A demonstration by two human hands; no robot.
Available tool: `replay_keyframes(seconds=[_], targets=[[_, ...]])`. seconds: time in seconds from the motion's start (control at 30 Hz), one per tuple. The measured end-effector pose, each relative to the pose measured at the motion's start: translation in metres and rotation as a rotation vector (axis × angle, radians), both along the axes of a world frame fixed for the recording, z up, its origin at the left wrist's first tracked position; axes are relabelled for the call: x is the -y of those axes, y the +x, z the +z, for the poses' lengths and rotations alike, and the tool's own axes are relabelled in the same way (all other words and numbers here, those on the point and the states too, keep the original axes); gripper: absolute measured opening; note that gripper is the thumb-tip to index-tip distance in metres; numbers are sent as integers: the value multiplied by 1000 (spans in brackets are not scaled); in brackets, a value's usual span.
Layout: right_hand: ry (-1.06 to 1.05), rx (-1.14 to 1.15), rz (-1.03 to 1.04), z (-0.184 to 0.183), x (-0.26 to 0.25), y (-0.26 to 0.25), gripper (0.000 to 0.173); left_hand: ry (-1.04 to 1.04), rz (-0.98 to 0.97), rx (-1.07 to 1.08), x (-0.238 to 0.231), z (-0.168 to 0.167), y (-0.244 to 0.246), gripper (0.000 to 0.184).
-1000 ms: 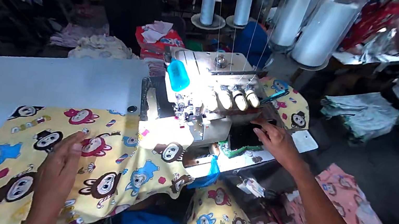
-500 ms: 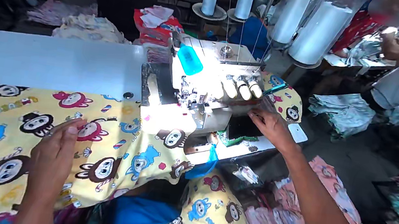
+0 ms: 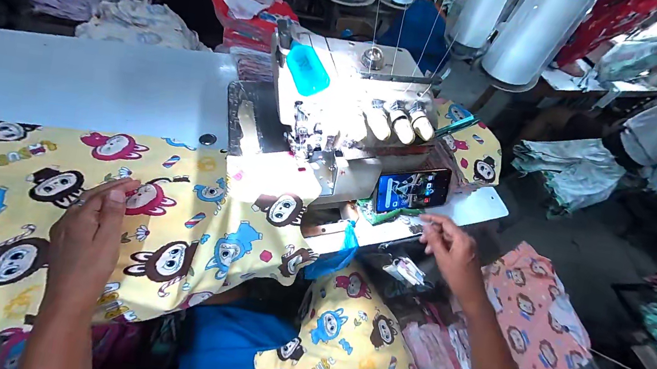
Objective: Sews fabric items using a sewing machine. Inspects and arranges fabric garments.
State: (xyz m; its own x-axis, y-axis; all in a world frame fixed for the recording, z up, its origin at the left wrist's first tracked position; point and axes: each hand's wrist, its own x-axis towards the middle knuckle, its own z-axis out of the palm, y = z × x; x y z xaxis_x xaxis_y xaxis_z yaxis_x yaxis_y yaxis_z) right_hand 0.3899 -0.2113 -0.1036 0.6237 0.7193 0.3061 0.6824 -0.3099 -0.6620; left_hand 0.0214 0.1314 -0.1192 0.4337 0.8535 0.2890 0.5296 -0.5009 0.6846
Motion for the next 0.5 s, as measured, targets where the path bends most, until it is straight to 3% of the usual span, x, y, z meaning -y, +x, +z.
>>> replay_keyframes(seconds=[0.17, 0.37, 0.5], targets=[[-31, -216, 174, -33, 20, -57, 26, 4, -5, -21, 3, 4, 1, 62], [-16, -229, 384, -54, 13, -87, 24, 1, -16, -27, 1, 3, 0, 60], [10, -197, 463, -52, 6, -96, 21, -142, -118, 234, -14, 2, -19, 57]])
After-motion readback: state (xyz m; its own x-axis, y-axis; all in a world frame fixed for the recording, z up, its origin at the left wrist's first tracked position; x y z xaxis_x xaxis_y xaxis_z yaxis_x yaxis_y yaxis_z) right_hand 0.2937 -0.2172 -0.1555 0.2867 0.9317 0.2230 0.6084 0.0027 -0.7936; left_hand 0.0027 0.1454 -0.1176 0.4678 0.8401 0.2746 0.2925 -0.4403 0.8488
